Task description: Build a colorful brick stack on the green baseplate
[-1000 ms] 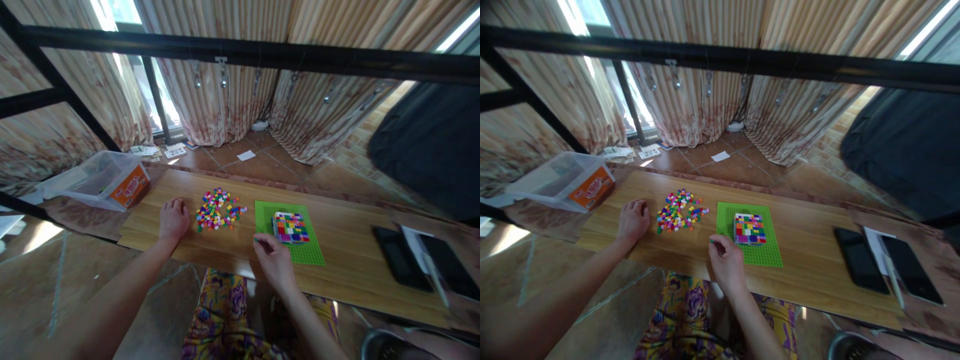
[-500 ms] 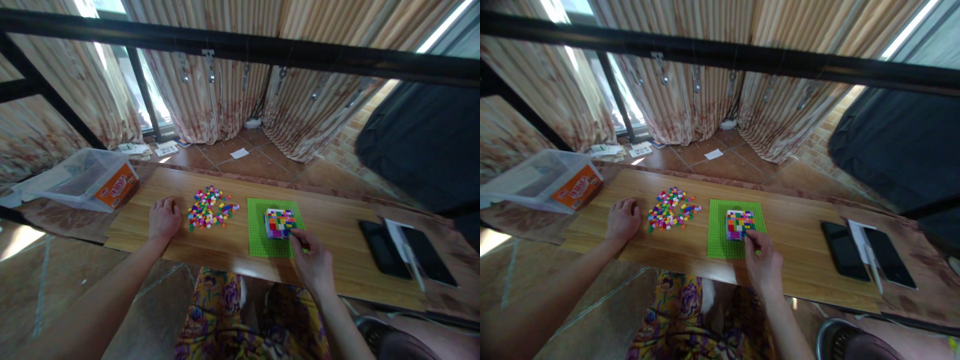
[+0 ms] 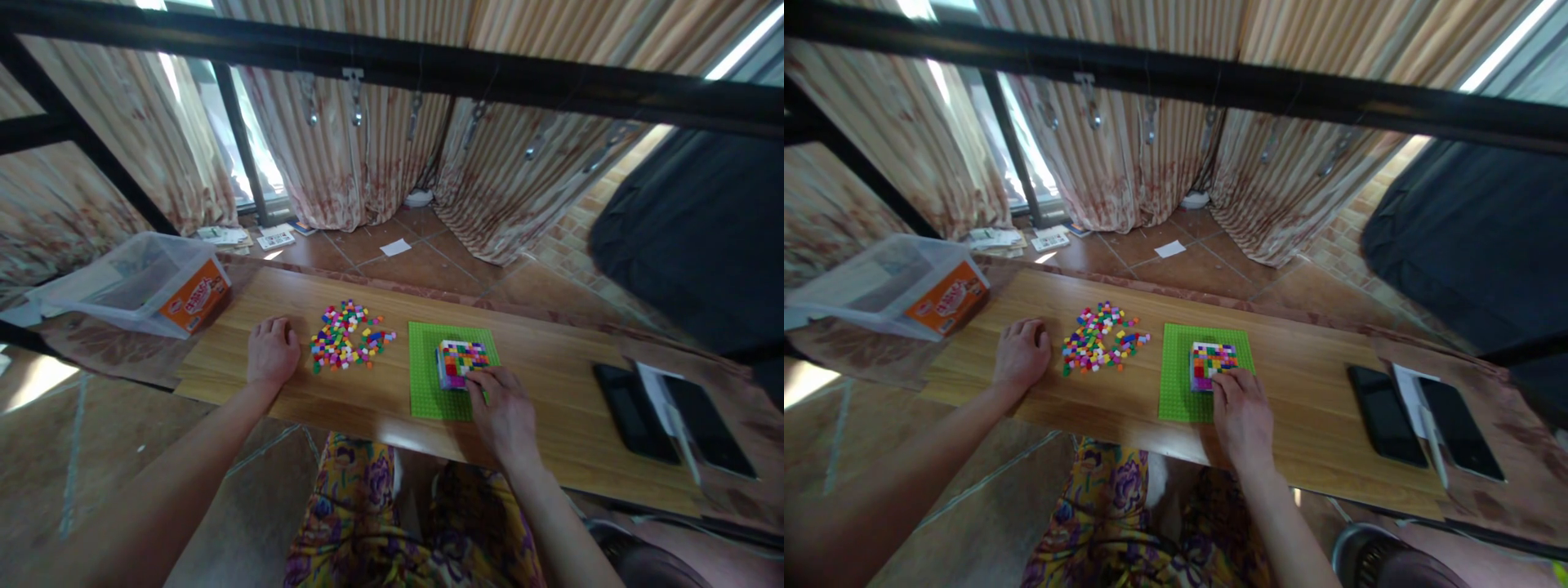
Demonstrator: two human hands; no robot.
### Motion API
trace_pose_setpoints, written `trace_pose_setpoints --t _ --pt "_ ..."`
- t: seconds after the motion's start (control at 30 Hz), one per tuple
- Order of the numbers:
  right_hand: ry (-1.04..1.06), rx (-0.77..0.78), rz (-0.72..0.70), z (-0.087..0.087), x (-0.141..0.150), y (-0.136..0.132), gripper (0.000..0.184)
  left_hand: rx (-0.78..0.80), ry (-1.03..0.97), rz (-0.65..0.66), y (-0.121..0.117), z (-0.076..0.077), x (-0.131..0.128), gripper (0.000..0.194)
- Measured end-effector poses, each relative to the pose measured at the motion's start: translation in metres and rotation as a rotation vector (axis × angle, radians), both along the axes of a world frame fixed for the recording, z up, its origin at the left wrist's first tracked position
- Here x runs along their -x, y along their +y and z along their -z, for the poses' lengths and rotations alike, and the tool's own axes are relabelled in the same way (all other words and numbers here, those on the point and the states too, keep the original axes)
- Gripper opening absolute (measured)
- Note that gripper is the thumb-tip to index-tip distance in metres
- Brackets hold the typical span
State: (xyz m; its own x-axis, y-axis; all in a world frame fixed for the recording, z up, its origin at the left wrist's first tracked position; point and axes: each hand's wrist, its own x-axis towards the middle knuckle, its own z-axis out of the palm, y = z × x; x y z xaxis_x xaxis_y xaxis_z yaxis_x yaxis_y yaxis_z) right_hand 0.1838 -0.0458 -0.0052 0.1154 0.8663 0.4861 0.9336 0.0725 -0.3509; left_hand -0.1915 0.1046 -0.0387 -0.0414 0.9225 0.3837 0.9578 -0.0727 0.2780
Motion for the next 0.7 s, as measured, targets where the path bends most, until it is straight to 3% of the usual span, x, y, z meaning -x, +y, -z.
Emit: trace_pose_setpoints --t 0.27,0.7 --pt "0.149 -0.072 0.102 0.007 0.003 0.004 0.022 -0.01 -0.007 0.012 0.001 0.002 0.001 0.031" --pt "-0.001 -0.181 0.074 0.022 0.011 -0.007 0.026 -0.012 -0.002 0.015 0.0 0.001 0.001 0.033"
